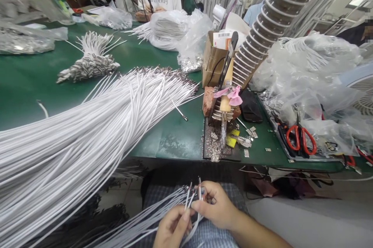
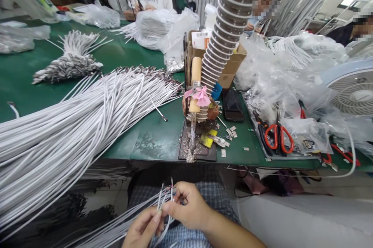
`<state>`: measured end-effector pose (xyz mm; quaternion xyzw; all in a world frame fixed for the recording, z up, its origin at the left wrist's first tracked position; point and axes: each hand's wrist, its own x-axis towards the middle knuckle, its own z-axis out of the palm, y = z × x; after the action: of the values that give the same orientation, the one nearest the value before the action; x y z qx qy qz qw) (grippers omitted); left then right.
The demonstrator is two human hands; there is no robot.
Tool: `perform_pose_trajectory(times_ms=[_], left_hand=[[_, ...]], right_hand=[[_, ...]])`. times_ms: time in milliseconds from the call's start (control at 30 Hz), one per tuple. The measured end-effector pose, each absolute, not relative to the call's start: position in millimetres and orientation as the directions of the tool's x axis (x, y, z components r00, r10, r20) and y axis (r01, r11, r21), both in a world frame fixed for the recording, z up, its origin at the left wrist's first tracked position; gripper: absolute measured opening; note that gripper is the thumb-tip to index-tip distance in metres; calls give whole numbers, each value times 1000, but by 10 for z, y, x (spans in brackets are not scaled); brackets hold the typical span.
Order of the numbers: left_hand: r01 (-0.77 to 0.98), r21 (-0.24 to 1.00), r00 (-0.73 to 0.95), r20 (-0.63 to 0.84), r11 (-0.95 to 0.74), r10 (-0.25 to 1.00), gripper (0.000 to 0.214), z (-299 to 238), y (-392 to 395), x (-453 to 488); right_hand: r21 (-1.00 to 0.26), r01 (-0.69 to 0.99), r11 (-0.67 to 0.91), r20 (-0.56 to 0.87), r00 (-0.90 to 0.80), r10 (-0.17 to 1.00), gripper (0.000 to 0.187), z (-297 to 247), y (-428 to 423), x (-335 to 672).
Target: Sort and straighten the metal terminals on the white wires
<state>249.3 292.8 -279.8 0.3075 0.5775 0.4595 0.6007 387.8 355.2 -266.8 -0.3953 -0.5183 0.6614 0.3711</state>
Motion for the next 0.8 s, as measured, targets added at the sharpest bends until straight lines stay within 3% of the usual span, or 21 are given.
perform_pose_trajectory(times_ms=[367, 533, 800], left_hand=[[-94, 912, 37, -397, 399, 917, 25, -2761, 2928, 2423], [-72, 928, 64, -362, 366, 930, 25, -2759, 2932, 2447], [89, 939, 90, -339, 331, 936, 22, -2724, 2927, 2422]], right_hand=[[-973, -89, -213, -152, -448, 881, 40, -2721, 3543, 3925], [-943, -98, -317, -240, -458, 856, 33, -2662, 3557, 3879], [-993, 50, -111, -122, -416, 901, 29, -2599, 3600, 3916]])
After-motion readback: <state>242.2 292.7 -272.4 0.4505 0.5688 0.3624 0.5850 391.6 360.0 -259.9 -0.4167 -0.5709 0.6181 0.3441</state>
